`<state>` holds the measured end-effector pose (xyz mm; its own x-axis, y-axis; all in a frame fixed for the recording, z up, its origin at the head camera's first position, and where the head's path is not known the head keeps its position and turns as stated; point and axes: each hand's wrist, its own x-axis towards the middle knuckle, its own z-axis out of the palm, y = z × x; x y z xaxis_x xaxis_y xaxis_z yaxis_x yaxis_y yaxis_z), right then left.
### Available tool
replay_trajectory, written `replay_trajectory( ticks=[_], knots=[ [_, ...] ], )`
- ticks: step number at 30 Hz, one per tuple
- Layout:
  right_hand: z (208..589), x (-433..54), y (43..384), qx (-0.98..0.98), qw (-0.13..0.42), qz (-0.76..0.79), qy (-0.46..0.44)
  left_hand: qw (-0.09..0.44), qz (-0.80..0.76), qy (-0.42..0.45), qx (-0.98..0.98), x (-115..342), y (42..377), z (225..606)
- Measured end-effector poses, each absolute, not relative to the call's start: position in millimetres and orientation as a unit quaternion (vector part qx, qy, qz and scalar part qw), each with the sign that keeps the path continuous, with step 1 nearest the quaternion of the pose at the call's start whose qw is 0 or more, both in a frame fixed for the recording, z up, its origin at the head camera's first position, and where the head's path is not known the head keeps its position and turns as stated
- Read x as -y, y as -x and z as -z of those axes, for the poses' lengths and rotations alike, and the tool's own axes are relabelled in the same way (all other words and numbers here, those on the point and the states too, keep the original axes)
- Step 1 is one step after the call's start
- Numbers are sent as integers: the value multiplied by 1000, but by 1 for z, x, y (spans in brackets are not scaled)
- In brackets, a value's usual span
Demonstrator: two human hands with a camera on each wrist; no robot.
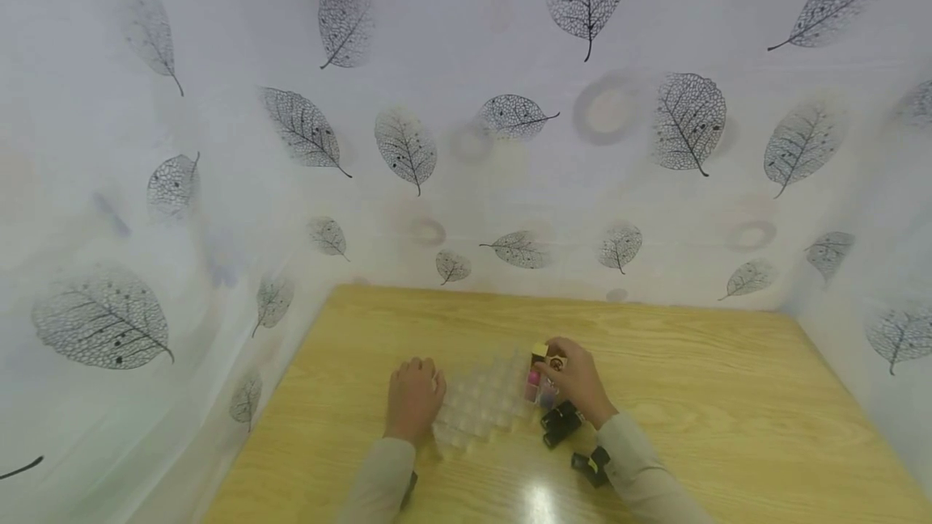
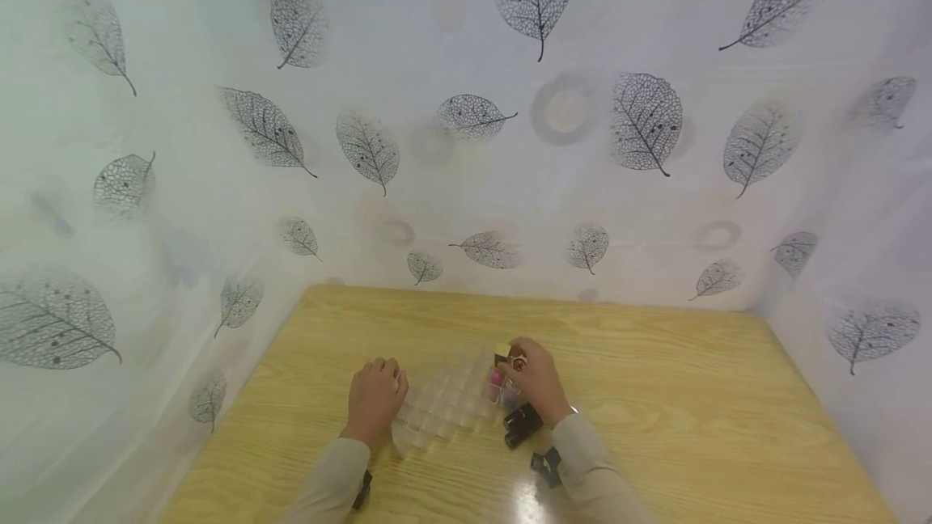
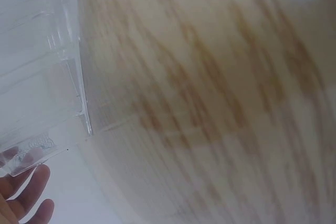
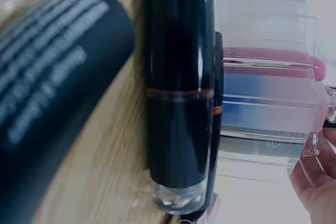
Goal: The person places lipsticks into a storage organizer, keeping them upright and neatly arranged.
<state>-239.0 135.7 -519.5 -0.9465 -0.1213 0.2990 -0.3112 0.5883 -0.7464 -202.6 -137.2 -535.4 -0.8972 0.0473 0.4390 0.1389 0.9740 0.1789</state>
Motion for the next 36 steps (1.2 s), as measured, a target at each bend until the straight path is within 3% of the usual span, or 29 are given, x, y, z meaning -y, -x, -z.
replay_trajectory(
  ticks=[21, 30, 36],
  knots=[
    [515, -141, 238, 891, 109, -424, -123, 232, 109, 44, 966, 136, 202, 537],
    [498, -156, 218, 898, 162, -380, -149, 219, 110, 40, 969, 135, 202, 536],
    [494, -169, 198, 909, 168, -345, -165, 233, 103, 45, 966, 136, 202, 537]
  ],
)
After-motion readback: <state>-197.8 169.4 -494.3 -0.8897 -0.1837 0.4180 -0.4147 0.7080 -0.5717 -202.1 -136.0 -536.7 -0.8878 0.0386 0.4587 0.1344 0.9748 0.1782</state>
